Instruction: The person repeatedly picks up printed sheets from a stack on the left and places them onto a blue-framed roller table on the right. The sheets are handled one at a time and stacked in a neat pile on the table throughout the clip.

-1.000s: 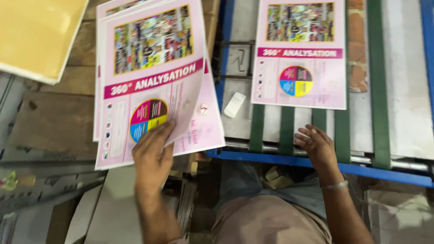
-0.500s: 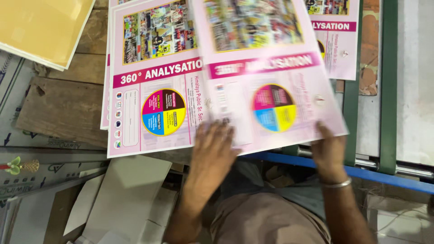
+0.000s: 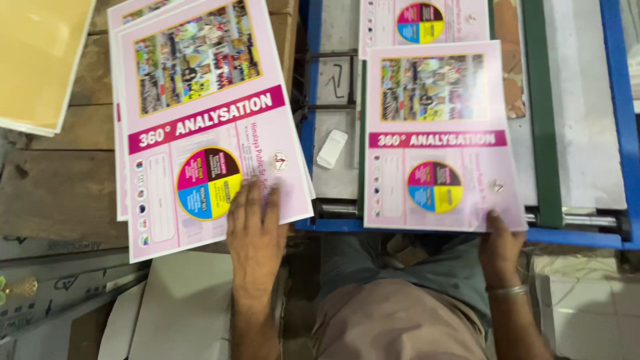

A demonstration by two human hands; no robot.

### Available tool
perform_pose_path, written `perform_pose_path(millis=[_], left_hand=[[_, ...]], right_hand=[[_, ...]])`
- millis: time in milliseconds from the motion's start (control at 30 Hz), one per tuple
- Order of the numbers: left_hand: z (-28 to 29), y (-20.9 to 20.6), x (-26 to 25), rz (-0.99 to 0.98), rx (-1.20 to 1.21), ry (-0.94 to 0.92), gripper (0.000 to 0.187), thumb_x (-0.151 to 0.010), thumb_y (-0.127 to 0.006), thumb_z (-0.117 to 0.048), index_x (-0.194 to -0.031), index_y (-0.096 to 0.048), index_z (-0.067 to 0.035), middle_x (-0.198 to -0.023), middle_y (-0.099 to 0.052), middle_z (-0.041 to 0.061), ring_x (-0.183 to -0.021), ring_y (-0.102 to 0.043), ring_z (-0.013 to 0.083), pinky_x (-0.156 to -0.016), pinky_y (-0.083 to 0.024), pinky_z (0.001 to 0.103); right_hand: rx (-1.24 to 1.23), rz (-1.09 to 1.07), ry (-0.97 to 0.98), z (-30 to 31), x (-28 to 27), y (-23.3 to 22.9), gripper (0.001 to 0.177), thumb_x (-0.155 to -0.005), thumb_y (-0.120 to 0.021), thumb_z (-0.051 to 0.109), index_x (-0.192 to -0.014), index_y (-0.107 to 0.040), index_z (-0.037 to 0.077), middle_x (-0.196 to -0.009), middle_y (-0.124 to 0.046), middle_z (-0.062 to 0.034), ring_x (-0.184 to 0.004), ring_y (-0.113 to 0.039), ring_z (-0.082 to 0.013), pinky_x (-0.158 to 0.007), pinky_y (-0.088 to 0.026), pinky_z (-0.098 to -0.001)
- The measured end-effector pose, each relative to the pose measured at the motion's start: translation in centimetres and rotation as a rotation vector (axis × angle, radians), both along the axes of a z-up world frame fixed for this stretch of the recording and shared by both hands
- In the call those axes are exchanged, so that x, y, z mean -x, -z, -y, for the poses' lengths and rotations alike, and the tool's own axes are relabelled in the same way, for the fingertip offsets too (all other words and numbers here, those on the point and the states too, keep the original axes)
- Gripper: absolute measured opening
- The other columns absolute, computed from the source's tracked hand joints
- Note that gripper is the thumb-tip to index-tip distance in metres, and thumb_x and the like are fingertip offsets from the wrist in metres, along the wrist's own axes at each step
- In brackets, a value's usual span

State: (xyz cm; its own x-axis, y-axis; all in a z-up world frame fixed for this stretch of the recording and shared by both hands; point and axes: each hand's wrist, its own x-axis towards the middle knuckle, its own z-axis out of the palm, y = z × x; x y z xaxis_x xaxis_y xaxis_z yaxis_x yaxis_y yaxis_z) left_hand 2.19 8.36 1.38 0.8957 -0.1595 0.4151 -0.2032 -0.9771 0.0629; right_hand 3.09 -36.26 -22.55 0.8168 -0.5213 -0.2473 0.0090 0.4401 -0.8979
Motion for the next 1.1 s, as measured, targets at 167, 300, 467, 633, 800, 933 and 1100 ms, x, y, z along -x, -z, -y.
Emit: perform_pose_path(millis=[167, 300, 467, 633, 800, 933, 1100], left_hand=[[-0.4, -0.2, -0.7, -0.047, 0.022, -0.013, 0.068, -0.065, -0.084, -0.019, -0.128, -0.065, -0.002, -0.129, -0.067, 0.017, -0.124, -0.062, 0.035, -0.106, -0.049, 0.047], [-0.8, 0.1, -0.8, -0.047, 0.037, -0.019, 0.069, -0.061, -0.087, -0.019, -0.125, -0.067, -0.005, -0.125, -0.069, 0.013, -0.121, -0.063, 0.0321, -0.102, -0.051, 0.045], [-0.8, 0.5, -0.9, -0.011, 0.033, -0.018, 0.061, -0.065, -0.086, -0.012, -0.123, -0.068, -0.006, -0.123, -0.068, 0.011, -0.119, -0.064, 0.0305, -0.1, -0.051, 0.045], [-0.5, 0.6, -1.0, -0.014, 0.014, -0.038, 0.059, -0.067, -0.083, -0.009, -0.124, -0.067, -0.006, -0.123, -0.067, 0.011, -0.118, -0.064, 0.0314, -0.1, -0.051, 0.046], [-2.1, 0.1, -0.4, -0.101, 0.12, 0.049, 0.063, -0.068, -0.077, -0.008, -0.129, -0.065, -0.004, -0.131, -0.065, 0.016, -0.123, -0.061, 0.0337, -0.104, -0.049, 0.045], [-5.6, -1.4, -0.2, -0.109, 0.346, 0.005, 0.053, -0.086, -0.065, -0.002, -0.138, -0.065, -0.009, -0.141, -0.067, 0.008, -0.132, -0.063, 0.0243, -0.114, -0.051, 0.037], [-0.7, -0.7, -0.9, 0.043, 0.379, 0.134, 0.055, -0.082, -0.062, -0.01, -0.135, -0.06, 0.002, -0.139, -0.06, 0.019, -0.133, -0.055, 0.0374, -0.116, -0.04, 0.05]], right_hand=[[-0.01, -0.011, -0.058, -1.6, 2.2, 0.8, 0.043, -0.098, -0.061, -0.002, -0.14, -0.056, -0.003, -0.135, -0.064, -0.0106, -0.12, -0.066, -0.0198, -0.103, -0.056, -0.0316], [0.039, -0.024, -0.032, -2.0, -2.3, 1.3, 0.04, -0.099, -0.065, -0.001, -0.138, -0.058, -0.004, -0.131, -0.066, -0.0117, -0.115, -0.066, -0.0202, -0.099, -0.055, -0.032], [0.022, -0.042, 0.025, -2.9, -9.1, 1.8, 0.038, -0.097, -0.066, 0.002, -0.133, -0.057, -0.006, -0.126, -0.068, -0.0144, -0.108, -0.069, -0.0222, -0.093, -0.058, -0.0364], [-0.151, -0.147, -0.208, -2.7, -12.7, 2.5, 0.033, -0.102, -0.058, 0.013, -0.13, -0.053, -0.003, -0.118, -0.066, -0.0179, -0.102, -0.069, -0.0335, -0.086, -0.06, -0.0504], [-0.184, -0.212, -0.351, -2.2, -11.3, 1.9, 0.033, -0.106, -0.054, 0.016, -0.128, -0.05, -0.009, -0.117, -0.065, -0.0243, -0.106, -0.07, -0.0377, -0.091, -0.061, -0.0504], [-0.19, -0.21, -0.464, -4.9, -8.3, -1.7, 0.039, -0.104, -0.053, 0.016, -0.135, -0.05, -0.008, -0.123, -0.065, -0.0248, -0.108, -0.069, -0.0363, -0.093, -0.059, -0.047], [-0.292, -0.015, -0.877, -11.5, -5.2, -8.3, 0.048, -0.1, -0.056, 0.016, -0.141, -0.049, -0.007, -0.13, -0.065, -0.0202, -0.114, -0.068, -0.0355, -0.093, -0.06, -0.0454]])
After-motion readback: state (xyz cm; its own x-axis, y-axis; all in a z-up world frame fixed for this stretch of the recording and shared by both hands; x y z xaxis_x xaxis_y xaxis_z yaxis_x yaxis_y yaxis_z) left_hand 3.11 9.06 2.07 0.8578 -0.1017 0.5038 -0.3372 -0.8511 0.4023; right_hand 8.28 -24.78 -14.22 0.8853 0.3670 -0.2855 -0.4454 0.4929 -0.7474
